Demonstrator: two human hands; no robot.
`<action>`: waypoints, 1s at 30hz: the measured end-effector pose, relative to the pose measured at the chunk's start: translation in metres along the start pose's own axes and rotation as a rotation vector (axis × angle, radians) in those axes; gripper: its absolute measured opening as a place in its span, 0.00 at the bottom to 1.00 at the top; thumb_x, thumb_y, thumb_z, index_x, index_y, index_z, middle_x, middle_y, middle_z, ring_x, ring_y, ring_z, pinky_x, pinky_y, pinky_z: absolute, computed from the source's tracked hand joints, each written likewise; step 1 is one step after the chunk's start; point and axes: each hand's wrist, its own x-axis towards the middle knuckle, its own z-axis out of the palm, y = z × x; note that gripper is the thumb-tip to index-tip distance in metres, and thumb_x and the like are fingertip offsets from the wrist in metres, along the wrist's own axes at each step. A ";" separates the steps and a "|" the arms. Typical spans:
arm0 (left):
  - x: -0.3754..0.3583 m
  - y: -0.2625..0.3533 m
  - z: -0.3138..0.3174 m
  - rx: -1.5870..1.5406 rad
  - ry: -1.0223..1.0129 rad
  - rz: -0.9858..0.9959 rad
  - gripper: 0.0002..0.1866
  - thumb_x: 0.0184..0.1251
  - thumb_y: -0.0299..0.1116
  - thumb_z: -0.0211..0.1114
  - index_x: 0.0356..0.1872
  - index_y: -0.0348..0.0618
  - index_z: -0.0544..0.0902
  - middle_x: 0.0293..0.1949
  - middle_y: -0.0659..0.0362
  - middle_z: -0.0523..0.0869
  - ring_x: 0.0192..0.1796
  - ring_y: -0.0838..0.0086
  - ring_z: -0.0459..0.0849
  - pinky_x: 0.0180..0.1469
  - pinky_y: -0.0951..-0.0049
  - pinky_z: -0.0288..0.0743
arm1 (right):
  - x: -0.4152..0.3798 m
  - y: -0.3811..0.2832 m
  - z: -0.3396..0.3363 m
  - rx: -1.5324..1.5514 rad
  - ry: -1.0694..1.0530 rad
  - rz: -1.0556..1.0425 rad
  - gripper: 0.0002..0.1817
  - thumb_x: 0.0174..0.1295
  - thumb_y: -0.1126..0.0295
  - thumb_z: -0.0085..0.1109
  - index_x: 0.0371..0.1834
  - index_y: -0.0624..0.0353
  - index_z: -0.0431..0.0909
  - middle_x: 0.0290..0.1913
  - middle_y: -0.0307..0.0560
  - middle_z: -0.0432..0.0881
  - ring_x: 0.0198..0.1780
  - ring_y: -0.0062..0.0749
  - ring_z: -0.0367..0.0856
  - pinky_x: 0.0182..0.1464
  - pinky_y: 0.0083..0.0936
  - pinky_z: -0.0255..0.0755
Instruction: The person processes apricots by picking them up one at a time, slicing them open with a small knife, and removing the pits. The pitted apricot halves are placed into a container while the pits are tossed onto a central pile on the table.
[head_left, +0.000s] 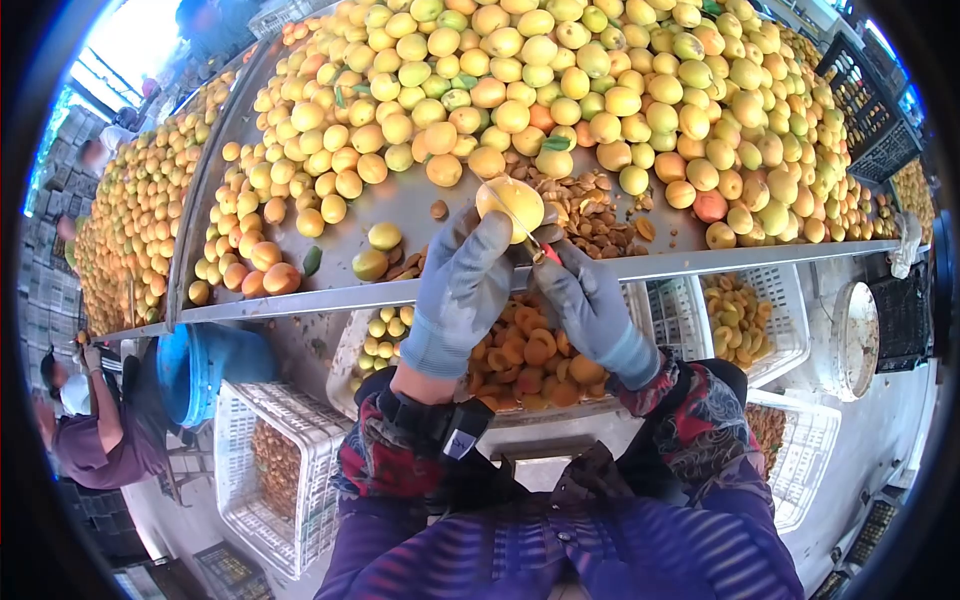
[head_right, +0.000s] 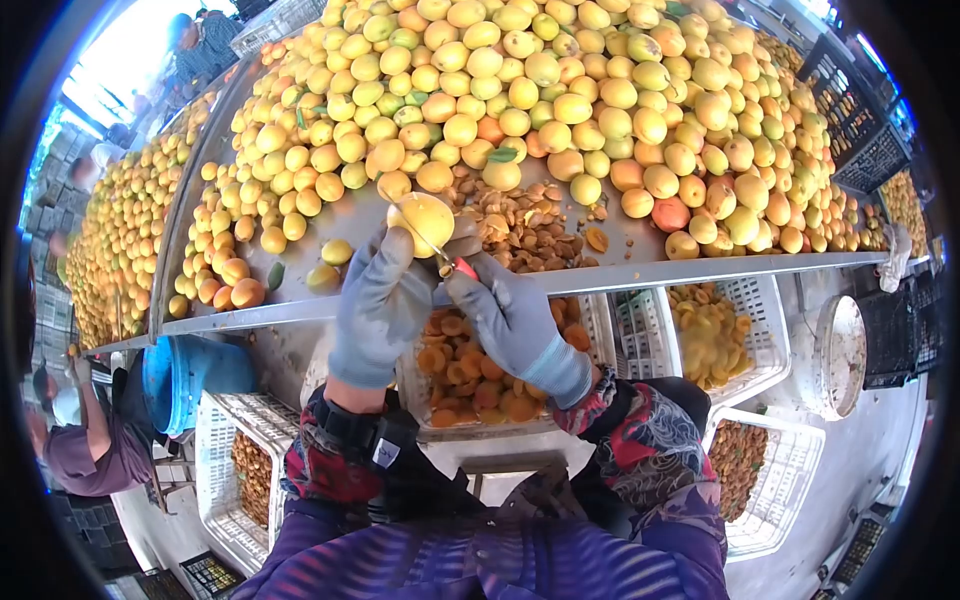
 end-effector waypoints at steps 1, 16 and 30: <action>0.001 0.000 -0.001 0.138 -0.022 0.099 0.30 0.64 0.34 0.66 0.64 0.33 0.67 0.56 0.51 0.78 0.55 0.67 0.79 0.59 0.66 0.73 | 0.000 0.000 0.000 -0.032 0.027 -0.048 0.16 0.73 0.61 0.47 0.44 0.66 0.73 0.20 0.35 0.66 0.23 0.14 0.62 0.26 0.15 0.59; -0.003 0.011 0.005 0.087 0.004 0.005 0.28 0.65 0.34 0.65 0.64 0.35 0.69 0.55 0.55 0.78 0.53 0.72 0.79 0.54 0.72 0.75 | -0.003 0.002 -0.007 0.055 -0.060 0.097 0.12 0.73 0.65 0.45 0.40 0.64 0.72 0.23 0.33 0.66 0.25 0.14 0.61 0.26 0.16 0.59; -0.003 0.010 0.006 0.064 0.003 0.002 0.27 0.67 0.39 0.64 0.61 0.34 0.70 0.53 0.54 0.80 0.52 0.71 0.79 0.51 0.74 0.75 | -0.002 0.007 -0.010 0.004 -0.051 0.072 0.11 0.72 0.67 0.46 0.37 0.64 0.71 0.20 0.35 0.65 0.23 0.16 0.62 0.25 0.19 0.59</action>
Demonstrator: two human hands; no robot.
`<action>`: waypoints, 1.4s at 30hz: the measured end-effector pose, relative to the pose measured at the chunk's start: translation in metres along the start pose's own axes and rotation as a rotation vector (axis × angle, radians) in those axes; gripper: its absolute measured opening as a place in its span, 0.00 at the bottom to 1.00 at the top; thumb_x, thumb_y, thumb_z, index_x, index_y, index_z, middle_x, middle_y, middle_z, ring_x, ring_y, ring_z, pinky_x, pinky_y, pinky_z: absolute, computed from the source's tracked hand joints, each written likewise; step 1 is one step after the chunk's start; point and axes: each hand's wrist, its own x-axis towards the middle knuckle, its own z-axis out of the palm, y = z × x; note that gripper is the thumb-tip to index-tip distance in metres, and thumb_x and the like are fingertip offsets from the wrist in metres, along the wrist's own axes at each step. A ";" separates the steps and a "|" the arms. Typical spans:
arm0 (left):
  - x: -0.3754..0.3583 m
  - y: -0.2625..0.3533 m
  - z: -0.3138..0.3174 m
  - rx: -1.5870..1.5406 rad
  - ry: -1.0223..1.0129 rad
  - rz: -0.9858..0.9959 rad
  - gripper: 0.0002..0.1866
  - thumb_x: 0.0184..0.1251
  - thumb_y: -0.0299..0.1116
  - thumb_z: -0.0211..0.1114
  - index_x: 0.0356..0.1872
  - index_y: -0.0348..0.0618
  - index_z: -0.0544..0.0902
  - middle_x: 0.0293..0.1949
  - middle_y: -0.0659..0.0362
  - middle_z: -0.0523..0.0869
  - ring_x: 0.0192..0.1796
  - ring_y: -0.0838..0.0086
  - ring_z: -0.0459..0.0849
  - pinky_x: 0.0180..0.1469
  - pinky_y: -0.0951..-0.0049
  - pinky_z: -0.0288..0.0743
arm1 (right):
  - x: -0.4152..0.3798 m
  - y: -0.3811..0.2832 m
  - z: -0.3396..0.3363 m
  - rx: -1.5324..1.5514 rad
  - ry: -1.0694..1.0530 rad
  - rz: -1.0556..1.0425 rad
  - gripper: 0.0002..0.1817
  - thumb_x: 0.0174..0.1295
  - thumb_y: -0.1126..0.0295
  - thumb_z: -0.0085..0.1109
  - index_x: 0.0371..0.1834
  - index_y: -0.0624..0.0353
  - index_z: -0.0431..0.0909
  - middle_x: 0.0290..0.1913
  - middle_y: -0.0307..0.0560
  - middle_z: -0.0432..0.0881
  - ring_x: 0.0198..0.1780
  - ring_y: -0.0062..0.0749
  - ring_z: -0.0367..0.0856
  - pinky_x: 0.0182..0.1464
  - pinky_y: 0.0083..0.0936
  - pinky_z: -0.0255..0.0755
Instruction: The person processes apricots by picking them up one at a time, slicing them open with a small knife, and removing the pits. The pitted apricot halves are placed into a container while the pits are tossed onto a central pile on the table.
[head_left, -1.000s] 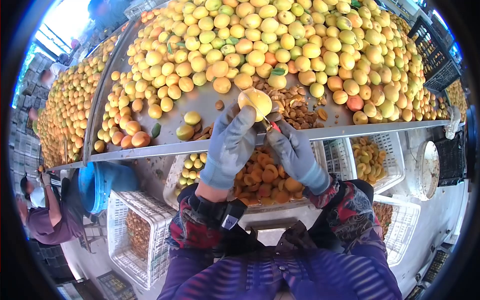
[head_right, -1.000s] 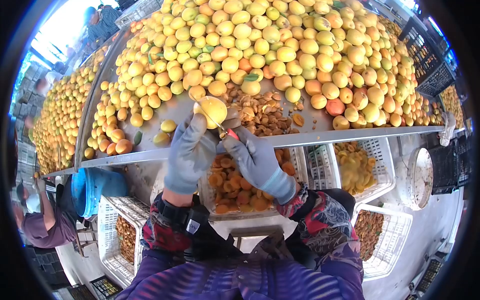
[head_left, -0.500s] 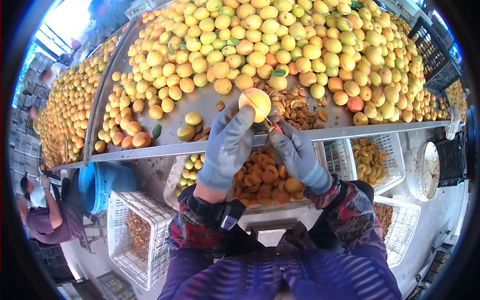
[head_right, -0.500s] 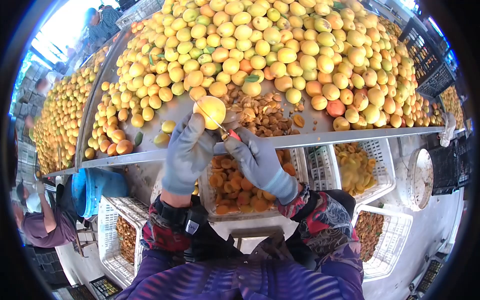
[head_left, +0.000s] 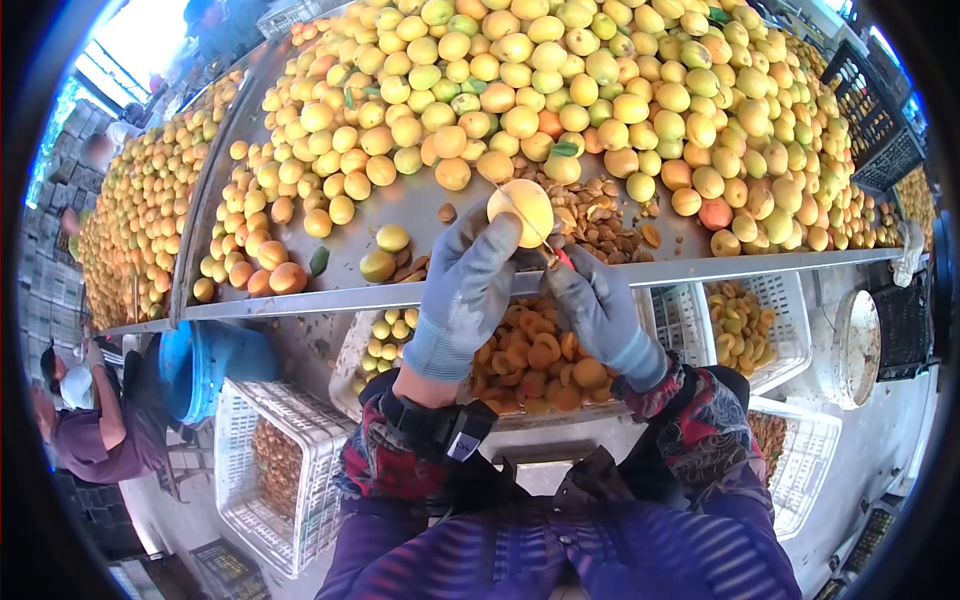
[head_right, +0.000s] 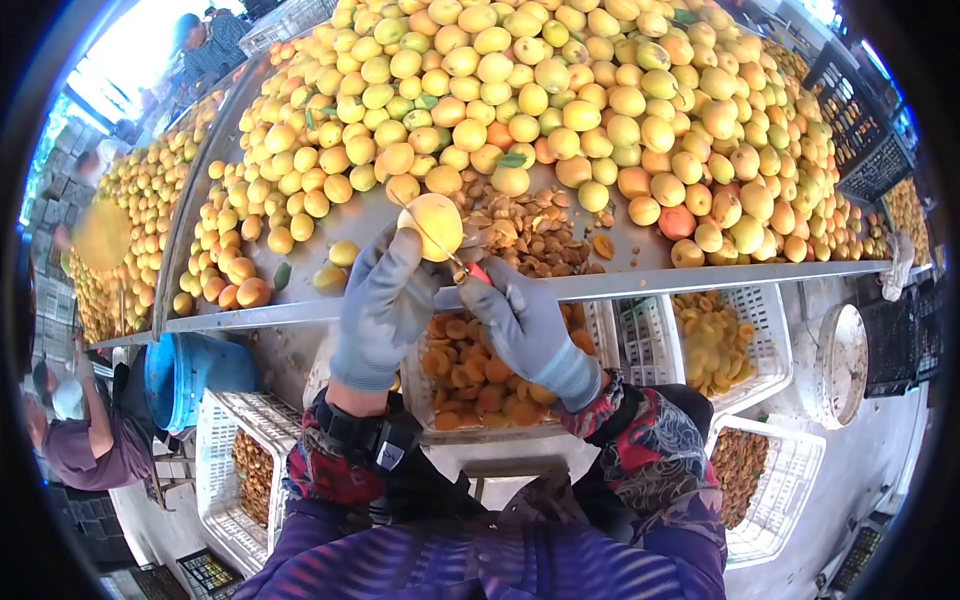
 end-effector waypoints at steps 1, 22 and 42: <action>0.001 0.001 -0.002 0.069 0.041 0.026 0.27 0.64 0.32 0.65 0.62 0.34 0.70 0.54 0.55 0.79 0.52 0.72 0.79 0.54 0.72 0.74 | 0.000 0.002 -0.001 -0.018 -0.019 0.025 0.12 0.72 0.66 0.46 0.36 0.64 0.72 0.20 0.36 0.65 0.22 0.17 0.62 0.24 0.19 0.59; 0.006 -0.001 -0.003 0.165 0.047 0.196 0.26 0.68 0.33 0.63 0.65 0.37 0.67 0.51 0.60 0.80 0.50 0.80 0.79 0.52 0.79 0.76 | 0.006 0.004 0.007 -0.081 0.067 -0.073 0.15 0.72 0.62 0.47 0.30 0.62 0.70 0.19 0.31 0.65 0.21 0.12 0.60 0.22 0.15 0.54; 0.010 -0.009 0.006 0.052 0.052 0.220 0.22 0.67 0.26 0.59 0.61 0.34 0.71 0.47 0.59 0.81 0.47 0.77 0.80 0.50 0.75 0.76 | 0.001 -0.031 -0.001 0.438 -0.072 0.133 0.25 0.72 0.46 0.39 0.39 0.58 0.75 0.13 0.33 0.67 0.11 0.15 0.58 0.14 0.15 0.51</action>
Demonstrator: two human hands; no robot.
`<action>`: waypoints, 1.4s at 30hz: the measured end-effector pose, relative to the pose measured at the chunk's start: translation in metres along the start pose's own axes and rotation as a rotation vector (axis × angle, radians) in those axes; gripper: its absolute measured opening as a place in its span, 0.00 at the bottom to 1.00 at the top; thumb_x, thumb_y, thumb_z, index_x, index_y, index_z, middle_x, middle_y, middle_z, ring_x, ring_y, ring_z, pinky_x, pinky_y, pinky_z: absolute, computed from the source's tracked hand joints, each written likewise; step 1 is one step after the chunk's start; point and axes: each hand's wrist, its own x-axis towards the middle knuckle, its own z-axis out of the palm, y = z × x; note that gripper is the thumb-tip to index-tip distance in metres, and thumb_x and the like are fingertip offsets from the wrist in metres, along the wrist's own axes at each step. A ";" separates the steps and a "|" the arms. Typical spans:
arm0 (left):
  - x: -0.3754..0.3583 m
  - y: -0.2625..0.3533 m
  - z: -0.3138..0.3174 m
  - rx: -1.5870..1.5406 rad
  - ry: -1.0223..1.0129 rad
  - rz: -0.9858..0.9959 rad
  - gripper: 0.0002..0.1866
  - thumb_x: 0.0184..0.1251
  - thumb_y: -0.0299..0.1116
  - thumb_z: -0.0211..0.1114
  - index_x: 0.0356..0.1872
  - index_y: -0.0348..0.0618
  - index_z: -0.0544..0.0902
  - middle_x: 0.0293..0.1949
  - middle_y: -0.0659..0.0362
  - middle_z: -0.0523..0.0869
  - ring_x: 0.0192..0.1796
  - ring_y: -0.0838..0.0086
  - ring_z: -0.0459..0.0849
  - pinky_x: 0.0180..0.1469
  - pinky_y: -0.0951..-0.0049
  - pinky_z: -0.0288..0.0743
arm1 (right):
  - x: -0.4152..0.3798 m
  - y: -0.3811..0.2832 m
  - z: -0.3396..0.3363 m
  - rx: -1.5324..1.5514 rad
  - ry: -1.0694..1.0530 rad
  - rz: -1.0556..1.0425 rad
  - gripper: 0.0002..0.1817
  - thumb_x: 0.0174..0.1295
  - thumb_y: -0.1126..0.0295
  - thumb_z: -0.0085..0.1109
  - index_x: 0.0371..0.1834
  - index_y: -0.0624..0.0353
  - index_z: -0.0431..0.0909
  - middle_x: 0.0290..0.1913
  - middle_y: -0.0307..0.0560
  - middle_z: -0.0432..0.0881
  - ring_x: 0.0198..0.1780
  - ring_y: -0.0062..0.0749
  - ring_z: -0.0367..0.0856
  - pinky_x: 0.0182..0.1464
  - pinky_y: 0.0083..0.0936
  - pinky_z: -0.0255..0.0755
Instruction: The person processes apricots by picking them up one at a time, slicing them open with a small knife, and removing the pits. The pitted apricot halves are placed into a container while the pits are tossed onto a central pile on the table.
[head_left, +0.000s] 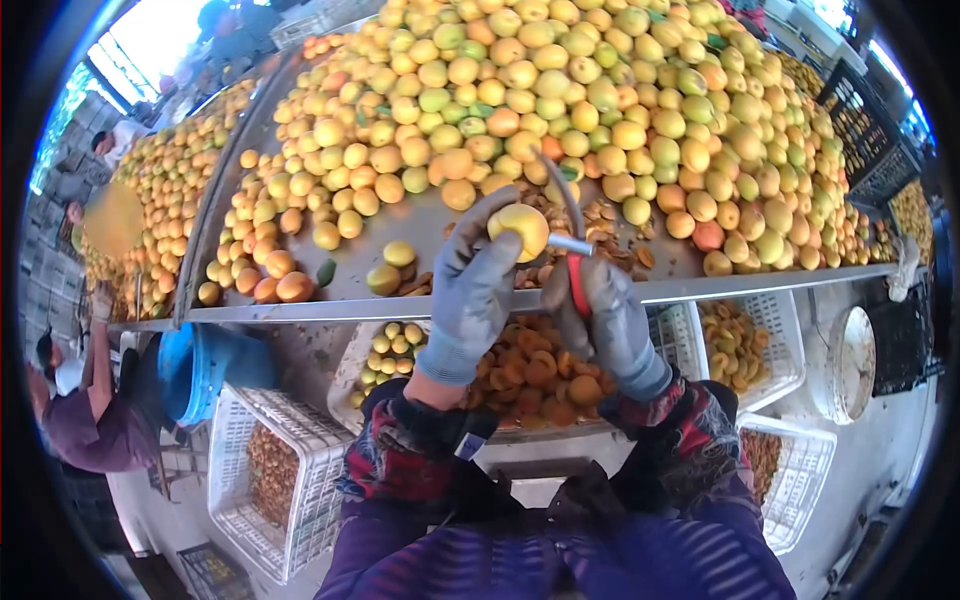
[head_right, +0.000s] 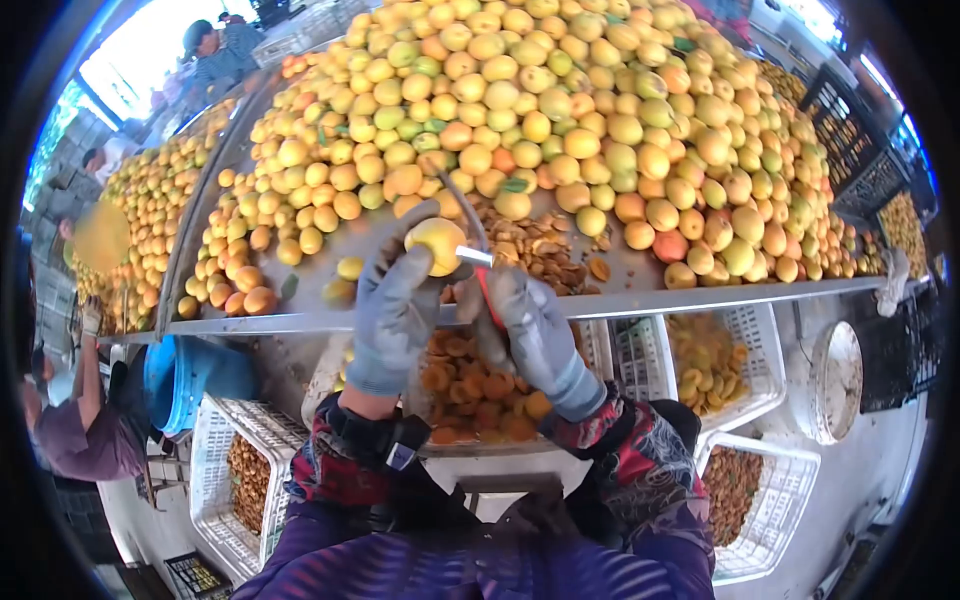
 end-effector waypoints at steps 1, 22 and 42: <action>-0.001 0.001 0.002 -0.046 -0.011 0.012 0.22 0.67 0.26 0.59 0.62 0.34 0.70 0.48 0.58 0.81 0.49 0.76 0.80 0.52 0.75 0.76 | 0.003 -0.001 -0.003 -0.092 0.088 -0.106 0.23 0.72 0.48 0.42 0.42 0.58 0.75 0.13 0.32 0.67 0.11 0.14 0.58 0.14 0.14 0.50; -0.020 -0.019 0.008 0.698 -0.072 -0.091 0.14 0.76 0.37 0.47 0.50 0.37 0.73 0.32 0.64 0.76 0.29 0.87 0.68 0.28 0.86 0.62 | 0.012 0.000 -0.025 -0.344 0.154 -0.063 0.12 0.60 0.66 0.67 0.33 0.58 0.72 0.29 0.30 0.67 0.33 0.11 0.63 0.35 0.13 0.64; -0.033 -0.025 0.001 0.868 -0.071 -0.029 0.23 0.77 0.45 0.41 0.57 0.34 0.69 0.38 0.59 0.78 0.39 0.78 0.80 0.40 0.80 0.77 | 0.004 0.001 -0.021 -0.626 0.105 -0.217 0.17 0.59 0.57 0.67 0.43 0.57 0.77 0.25 0.37 0.77 0.28 0.15 0.73 0.32 0.17 0.71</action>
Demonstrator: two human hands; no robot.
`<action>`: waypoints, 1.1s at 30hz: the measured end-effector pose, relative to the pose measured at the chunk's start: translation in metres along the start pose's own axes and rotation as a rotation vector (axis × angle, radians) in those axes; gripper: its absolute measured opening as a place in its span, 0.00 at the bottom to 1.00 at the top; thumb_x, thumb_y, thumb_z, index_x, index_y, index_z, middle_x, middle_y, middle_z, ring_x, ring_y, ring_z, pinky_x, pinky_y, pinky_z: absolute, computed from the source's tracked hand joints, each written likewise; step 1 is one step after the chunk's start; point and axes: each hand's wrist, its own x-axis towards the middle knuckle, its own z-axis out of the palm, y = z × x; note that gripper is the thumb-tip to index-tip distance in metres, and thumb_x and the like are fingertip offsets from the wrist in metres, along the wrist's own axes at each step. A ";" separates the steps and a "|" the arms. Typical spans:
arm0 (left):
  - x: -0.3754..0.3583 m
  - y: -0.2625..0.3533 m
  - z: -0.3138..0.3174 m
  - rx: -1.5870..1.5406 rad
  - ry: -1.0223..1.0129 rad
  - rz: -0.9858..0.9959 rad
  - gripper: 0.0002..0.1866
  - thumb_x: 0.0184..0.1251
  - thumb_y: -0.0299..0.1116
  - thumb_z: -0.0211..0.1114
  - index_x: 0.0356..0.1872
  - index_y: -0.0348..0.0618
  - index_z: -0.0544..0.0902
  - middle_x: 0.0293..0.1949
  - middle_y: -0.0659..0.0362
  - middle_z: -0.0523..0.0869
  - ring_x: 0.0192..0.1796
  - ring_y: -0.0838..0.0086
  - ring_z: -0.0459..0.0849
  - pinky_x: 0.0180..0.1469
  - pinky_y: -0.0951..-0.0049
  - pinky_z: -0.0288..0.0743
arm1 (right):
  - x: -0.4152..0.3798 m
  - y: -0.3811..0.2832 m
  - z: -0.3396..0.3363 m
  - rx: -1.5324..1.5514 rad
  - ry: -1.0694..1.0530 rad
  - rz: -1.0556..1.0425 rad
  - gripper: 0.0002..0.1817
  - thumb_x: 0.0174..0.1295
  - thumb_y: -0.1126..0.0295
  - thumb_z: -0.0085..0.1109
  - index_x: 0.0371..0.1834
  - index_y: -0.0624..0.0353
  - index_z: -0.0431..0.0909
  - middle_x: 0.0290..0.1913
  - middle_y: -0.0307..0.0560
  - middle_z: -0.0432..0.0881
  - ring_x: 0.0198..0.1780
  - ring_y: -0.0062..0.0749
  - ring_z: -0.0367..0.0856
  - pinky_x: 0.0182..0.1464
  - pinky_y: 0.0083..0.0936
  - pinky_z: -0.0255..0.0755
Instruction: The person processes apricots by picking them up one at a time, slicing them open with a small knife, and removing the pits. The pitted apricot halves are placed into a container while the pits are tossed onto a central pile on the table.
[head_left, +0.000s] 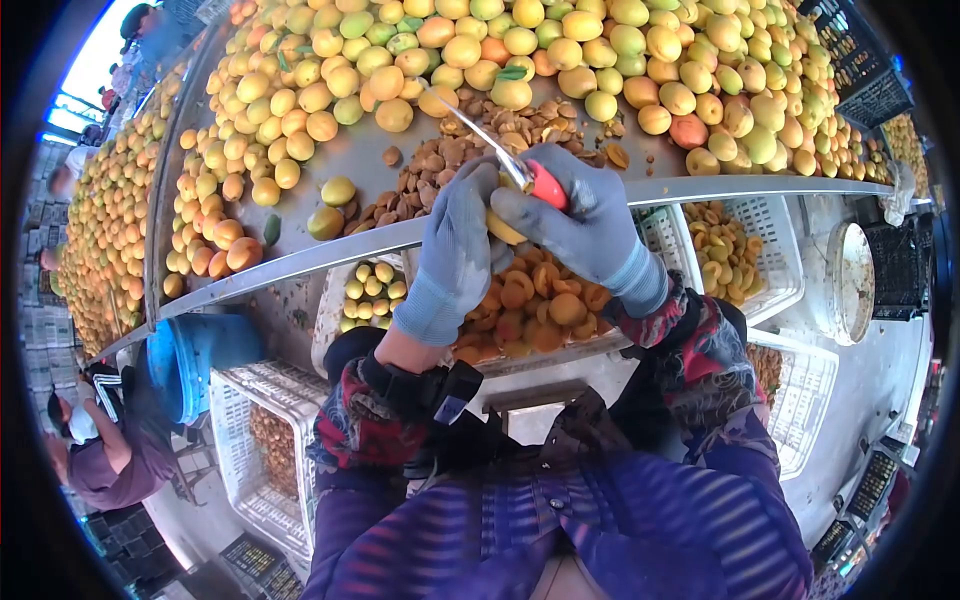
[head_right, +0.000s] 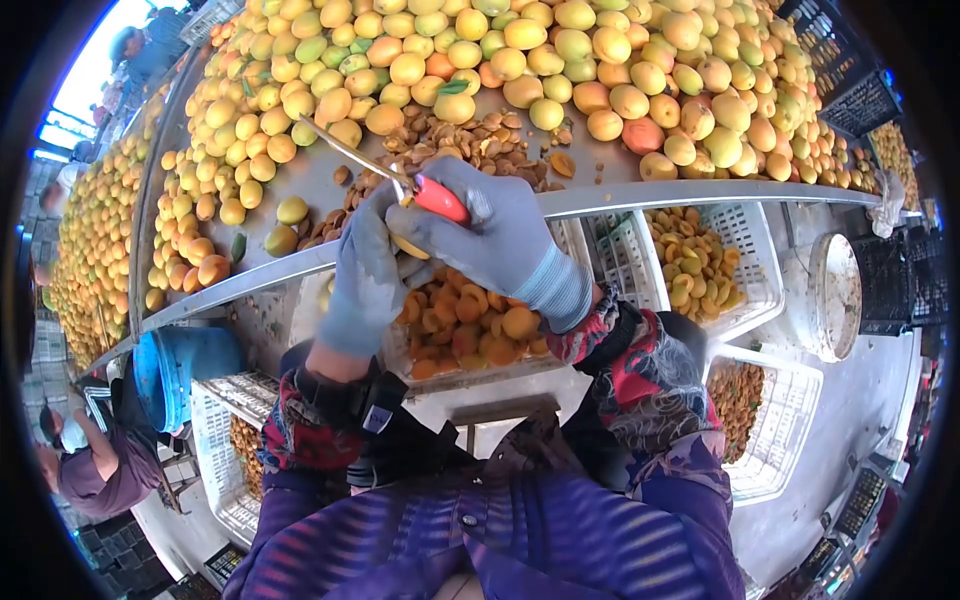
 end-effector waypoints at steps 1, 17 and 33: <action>-0.001 -0.002 0.000 -0.143 -0.013 -0.084 0.23 0.77 0.46 0.40 0.57 0.36 0.69 0.36 0.60 0.77 0.38 0.79 0.80 0.40 0.80 0.77 | -0.001 0.004 0.000 -0.117 0.024 -0.057 0.17 0.58 0.56 0.67 0.40 0.57 0.77 0.23 0.39 0.77 0.25 0.18 0.74 0.30 0.19 0.71; 0.003 0.000 -0.003 -0.154 -0.143 -0.256 0.16 0.73 0.39 0.47 0.46 0.36 0.74 0.39 0.56 0.76 0.39 0.72 0.76 0.40 0.76 0.72 | -0.010 0.005 -0.007 -0.056 -0.069 0.051 0.21 0.56 0.60 0.69 0.48 0.59 0.75 0.29 0.38 0.79 0.30 0.20 0.79 0.33 0.22 0.73; 0.000 0.009 0.011 -0.534 -0.094 -0.104 0.24 0.66 0.24 0.60 0.63 0.34 0.68 0.54 0.56 0.77 0.55 0.77 0.76 0.58 0.77 0.70 | -0.008 0.012 -0.022 0.539 0.014 0.424 0.19 0.68 0.54 0.48 0.45 0.61 0.74 0.19 0.40 0.75 0.10 0.20 0.64 0.13 0.15 0.57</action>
